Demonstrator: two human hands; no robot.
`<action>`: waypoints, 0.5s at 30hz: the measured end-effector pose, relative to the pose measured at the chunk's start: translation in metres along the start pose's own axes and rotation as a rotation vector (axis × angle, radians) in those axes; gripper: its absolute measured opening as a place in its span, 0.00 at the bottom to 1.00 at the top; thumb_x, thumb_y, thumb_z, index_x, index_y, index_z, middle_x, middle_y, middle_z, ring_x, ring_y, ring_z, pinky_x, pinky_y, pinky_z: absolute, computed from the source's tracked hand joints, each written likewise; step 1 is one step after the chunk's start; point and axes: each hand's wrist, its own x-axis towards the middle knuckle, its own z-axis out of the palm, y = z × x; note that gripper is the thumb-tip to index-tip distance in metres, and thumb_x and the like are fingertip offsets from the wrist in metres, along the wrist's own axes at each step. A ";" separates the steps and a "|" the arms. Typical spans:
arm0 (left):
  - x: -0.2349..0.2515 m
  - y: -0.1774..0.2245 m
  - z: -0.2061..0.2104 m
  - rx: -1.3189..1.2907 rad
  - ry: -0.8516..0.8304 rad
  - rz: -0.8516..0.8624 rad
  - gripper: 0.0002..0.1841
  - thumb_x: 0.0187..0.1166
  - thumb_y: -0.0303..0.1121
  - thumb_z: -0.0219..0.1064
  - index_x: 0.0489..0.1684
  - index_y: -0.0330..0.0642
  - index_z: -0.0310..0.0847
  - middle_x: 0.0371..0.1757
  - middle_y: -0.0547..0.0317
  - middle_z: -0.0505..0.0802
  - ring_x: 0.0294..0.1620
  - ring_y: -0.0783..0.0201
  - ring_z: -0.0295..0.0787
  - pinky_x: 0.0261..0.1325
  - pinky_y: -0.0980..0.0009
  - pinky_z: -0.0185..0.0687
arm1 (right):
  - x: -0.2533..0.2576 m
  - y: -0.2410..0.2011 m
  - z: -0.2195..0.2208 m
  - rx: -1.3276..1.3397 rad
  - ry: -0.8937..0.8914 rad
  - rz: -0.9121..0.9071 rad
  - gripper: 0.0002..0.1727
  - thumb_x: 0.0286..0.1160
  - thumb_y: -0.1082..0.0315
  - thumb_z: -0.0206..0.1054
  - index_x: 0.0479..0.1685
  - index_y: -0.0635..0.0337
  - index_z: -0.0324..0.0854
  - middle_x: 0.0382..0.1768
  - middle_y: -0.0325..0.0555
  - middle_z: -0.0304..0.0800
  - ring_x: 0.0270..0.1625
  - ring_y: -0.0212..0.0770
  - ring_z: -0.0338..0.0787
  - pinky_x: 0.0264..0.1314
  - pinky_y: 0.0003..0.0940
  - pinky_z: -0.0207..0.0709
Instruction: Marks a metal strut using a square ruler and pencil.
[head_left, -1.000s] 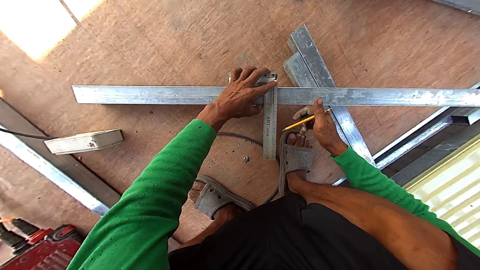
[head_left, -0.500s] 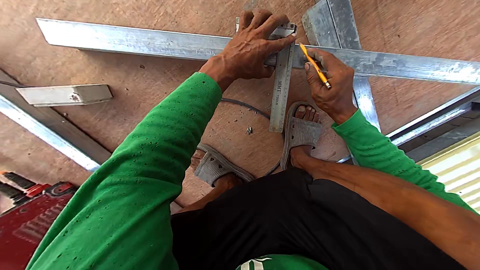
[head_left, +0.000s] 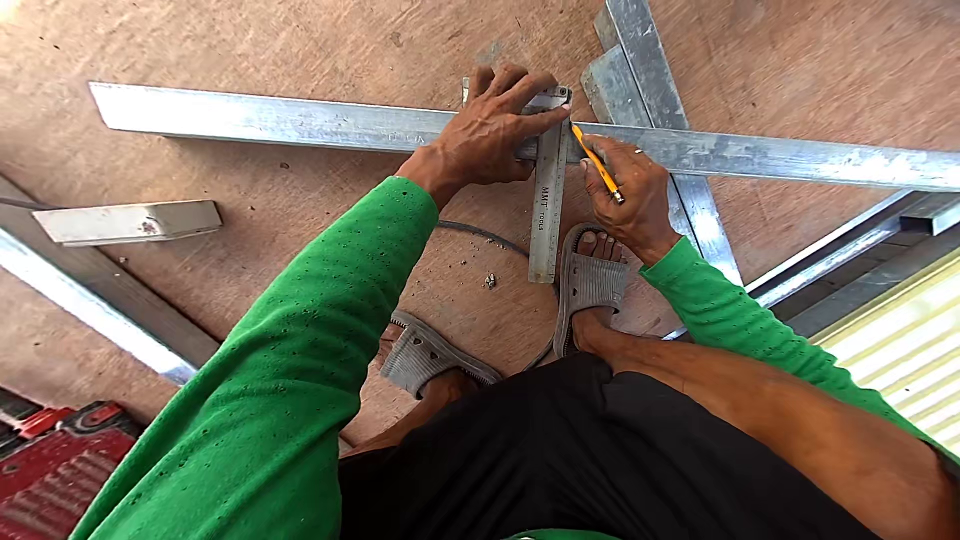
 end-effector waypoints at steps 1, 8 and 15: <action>0.000 0.000 0.000 0.001 0.001 0.001 0.38 0.63 0.47 0.75 0.83 0.65 0.75 0.86 0.50 0.73 0.83 0.40 0.66 0.77 0.35 0.56 | 0.000 0.000 0.000 -0.005 -0.003 -0.006 0.19 0.86 0.64 0.61 0.65 0.65 0.87 0.57 0.55 0.95 0.60 0.48 0.94 0.63 0.41 0.85; 0.000 0.001 0.001 0.011 0.004 0.000 0.38 0.63 0.47 0.74 0.84 0.65 0.75 0.85 0.50 0.74 0.82 0.40 0.66 0.76 0.36 0.57 | -0.010 -0.003 -0.012 0.085 -0.095 -0.065 0.17 0.84 0.67 0.59 0.58 0.67 0.89 0.59 0.57 0.94 0.72 0.53 0.89 0.76 0.42 0.80; -0.001 0.001 0.000 0.010 0.001 0.003 0.39 0.63 0.47 0.74 0.84 0.64 0.74 0.85 0.49 0.73 0.83 0.40 0.66 0.76 0.36 0.57 | -0.029 -0.010 -0.005 -0.009 -0.125 -0.116 0.17 0.85 0.67 0.59 0.58 0.66 0.89 0.61 0.57 0.93 0.76 0.57 0.84 0.79 0.45 0.78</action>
